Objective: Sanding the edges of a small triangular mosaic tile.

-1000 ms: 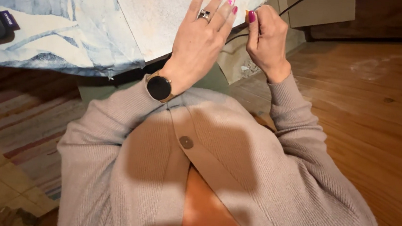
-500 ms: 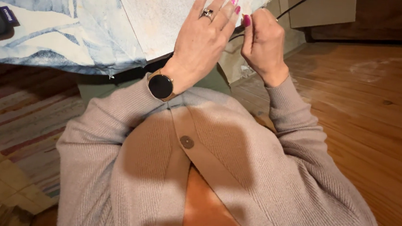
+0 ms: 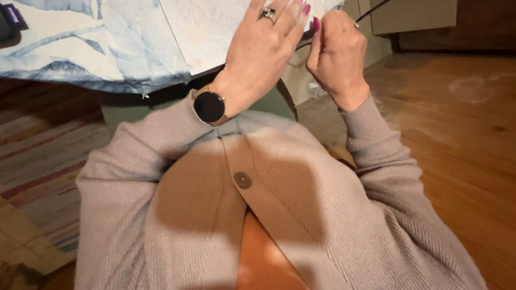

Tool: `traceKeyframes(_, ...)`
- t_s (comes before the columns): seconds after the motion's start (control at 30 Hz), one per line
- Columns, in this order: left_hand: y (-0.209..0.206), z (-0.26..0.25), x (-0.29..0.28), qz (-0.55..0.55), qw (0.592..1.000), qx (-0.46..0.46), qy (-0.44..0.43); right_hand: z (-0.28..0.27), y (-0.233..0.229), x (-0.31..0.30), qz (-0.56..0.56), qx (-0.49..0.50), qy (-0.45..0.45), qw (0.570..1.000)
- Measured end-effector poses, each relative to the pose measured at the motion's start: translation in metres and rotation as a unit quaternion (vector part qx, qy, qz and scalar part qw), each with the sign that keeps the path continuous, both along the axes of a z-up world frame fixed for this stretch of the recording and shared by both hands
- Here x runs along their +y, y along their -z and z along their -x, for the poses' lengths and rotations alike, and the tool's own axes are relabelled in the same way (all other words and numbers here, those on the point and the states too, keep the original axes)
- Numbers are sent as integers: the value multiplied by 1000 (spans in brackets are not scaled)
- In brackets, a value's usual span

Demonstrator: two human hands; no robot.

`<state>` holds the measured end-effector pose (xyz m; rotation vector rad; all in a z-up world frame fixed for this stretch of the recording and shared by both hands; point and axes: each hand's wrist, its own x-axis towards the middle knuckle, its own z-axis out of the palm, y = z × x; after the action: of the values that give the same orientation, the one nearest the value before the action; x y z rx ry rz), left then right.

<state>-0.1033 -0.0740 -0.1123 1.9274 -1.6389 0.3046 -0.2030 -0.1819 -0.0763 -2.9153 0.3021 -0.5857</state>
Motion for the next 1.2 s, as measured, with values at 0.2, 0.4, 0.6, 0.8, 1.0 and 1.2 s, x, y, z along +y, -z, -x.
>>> traceKeyframes(0.2,7,3,0,16,1000,-23,-10,-1,1,3,26,5,15,1000)
traceKeyframes(0.4,2,2,1,16,1000,-18,-2,2,5,-3,26,21,12,999)
traceKeyframes(0.6,5,4,0,5,1000,-17,-5,4,-1,1,20,36,17,999)
traceKeyframes(0.8,5,4,-1,1,1000,-21,-10,3,-5,0,16,49,10,999)
traceKeyframes(1.0,3,0,-1,22,1000,-19,-4,0,-8,1,8,50,15,999)
traceKeyframes(1.2,1,3,-1,9,1000,-5,-2,-3,-9,-2,15,46,13,999)
